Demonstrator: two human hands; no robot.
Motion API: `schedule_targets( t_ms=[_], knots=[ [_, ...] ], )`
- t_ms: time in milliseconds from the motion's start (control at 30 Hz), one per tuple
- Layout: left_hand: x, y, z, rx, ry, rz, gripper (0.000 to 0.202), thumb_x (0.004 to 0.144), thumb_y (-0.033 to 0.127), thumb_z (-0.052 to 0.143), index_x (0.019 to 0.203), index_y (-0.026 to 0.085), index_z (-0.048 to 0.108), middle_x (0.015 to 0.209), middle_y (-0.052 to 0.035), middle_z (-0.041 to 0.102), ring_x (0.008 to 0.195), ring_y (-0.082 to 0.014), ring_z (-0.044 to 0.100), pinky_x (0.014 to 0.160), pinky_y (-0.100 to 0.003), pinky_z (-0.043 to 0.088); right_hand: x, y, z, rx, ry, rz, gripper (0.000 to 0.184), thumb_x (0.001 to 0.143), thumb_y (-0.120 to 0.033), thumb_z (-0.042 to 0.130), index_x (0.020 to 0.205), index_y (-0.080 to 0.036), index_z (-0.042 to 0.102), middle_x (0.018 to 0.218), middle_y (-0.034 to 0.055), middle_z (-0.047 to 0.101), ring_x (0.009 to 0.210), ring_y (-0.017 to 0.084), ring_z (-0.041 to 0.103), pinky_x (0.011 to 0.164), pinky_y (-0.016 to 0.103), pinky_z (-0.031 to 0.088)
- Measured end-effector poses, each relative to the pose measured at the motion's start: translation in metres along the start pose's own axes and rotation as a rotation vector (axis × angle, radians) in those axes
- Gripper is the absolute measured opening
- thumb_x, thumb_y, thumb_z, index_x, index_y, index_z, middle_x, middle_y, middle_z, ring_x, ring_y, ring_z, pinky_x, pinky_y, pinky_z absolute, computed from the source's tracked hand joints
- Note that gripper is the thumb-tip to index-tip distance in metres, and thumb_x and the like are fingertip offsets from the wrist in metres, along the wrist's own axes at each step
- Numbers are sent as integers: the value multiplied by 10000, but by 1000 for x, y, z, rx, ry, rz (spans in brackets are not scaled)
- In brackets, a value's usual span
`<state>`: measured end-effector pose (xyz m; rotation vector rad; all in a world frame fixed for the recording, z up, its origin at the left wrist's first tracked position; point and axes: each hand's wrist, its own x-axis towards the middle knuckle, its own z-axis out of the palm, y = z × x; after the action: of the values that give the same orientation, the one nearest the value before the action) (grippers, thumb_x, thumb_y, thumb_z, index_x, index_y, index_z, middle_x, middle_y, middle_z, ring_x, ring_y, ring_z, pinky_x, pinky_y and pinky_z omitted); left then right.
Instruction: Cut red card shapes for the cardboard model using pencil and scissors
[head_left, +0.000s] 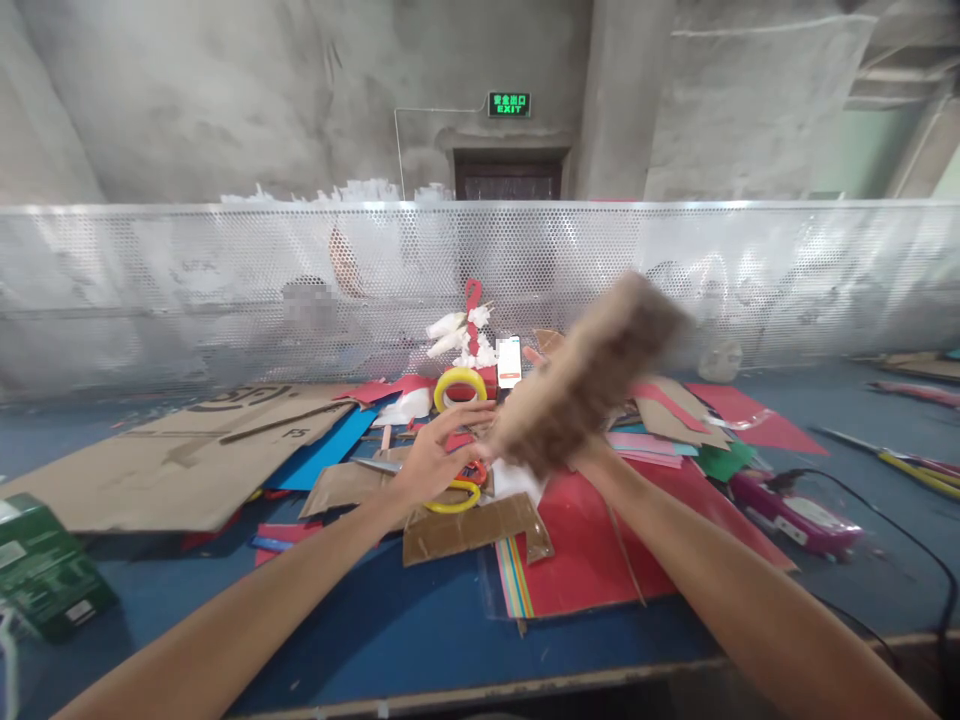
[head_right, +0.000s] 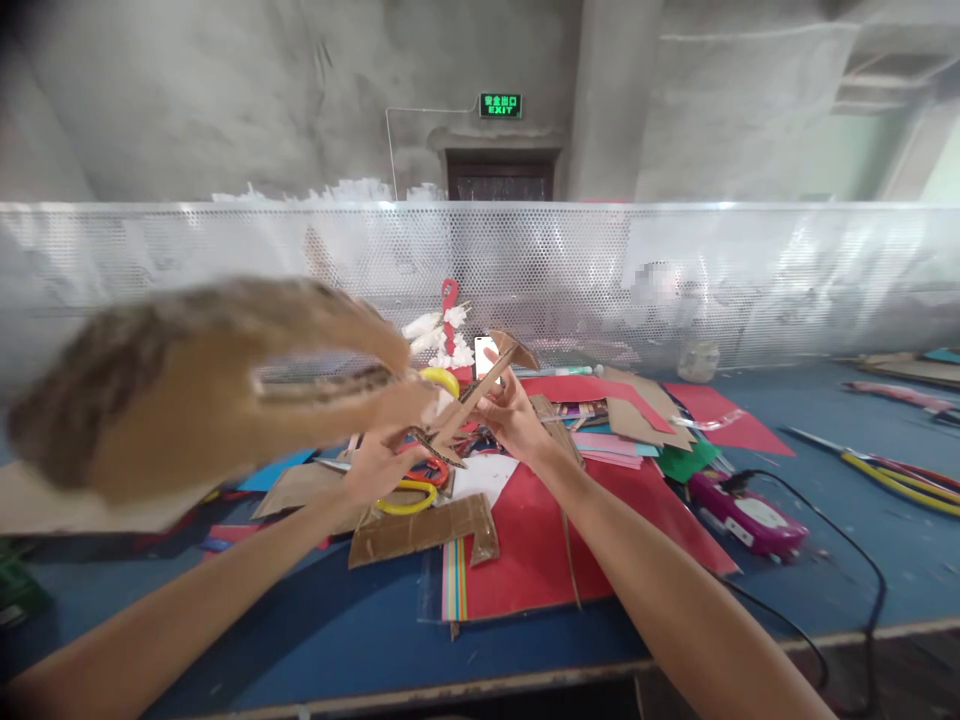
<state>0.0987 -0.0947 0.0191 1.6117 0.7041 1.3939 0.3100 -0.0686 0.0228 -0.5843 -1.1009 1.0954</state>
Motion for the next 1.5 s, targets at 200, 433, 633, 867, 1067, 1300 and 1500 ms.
schedule_targets(
  t_ms=[200, 433, 633, 867, 1067, 1300, 1500],
  knots=[
    [18, -18, -21, 284, -92, 338, 474, 852, 381, 736, 1289, 228, 635, 1339, -97, 651, 1277, -302, 581, 1122, -430, 421, 7, -1, 2, 61, -152, -119, 819, 658, -305, 865, 1357, -352, 441, 1014, -9, 710, 892, 193, 712, 798, 374, 619],
    [30, -32, -48, 565, -117, 302, 533, 827, 394, 739, 1297, 197, 584, 1346, -122, 639, 1290, -317, 563, 1129, -497, 411, 2, -9, 13, 24, -103, -176, 784, 666, -263, 879, 1313, -334, 442, 1040, 11, 734, 836, 201, 730, 716, 332, 621],
    [31, -34, -55, 503, -203, 313, 585, 847, 479, 724, 1319, 197, 524, 1354, -161, 605, 1284, -318, 566, 1116, -498, 421, 1, -12, 18, 56, 87, -35, 991, 640, -247, 864, 1469, -320, 325, 930, -9, 735, 765, 181, 695, 627, 280, 599],
    [29, -10, -64, 786, -1, 576, 205, 955, 394, 575, 1014, 206, 519, 941, -43, 605, 887, -205, 615, 840, -381, 529, 7, -11, 8, 59, 167, 51, 1186, 637, -195, 848, 1573, -339, 133, 857, -32, 730, 711, 159, 686, 636, 258, 602],
    [25, 14, -52, 1093, -173, 929, 379, 944, 279, 628, 1295, 226, 494, 1341, -133, 577, 1260, -288, 542, 1062, -494, 453, 14, -9, 3, 135, 198, 193, 1028, 724, -83, 737, 1563, -310, 188, 821, -44, 705, 643, 115, 668, 568, 190, 603],
    [36, 32, -22, 1171, -365, 947, 594, 914, 446, 675, 1403, 229, 419, 1566, -178, 387, 1442, -357, 385, 1126, -567, 404, 17, -3, -1, 190, 234, 299, 919, 774, -54, 698, 1545, -254, 240, 704, -66, 609, 569, 87, 621, 541, 148, 591],
    [58, 36, -15, 1116, -424, 964, 355, 943, 342, 628, 1250, 225, 493, 1532, -164, 442, 1411, -330, 432, 1128, -554, 402, 21, 2, -4, 193, 252, 301, 859, 798, -78, 688, 1525, -254, 265, 740, -52, 612, 584, 85, 610, 553, 150, 593]
  ],
)
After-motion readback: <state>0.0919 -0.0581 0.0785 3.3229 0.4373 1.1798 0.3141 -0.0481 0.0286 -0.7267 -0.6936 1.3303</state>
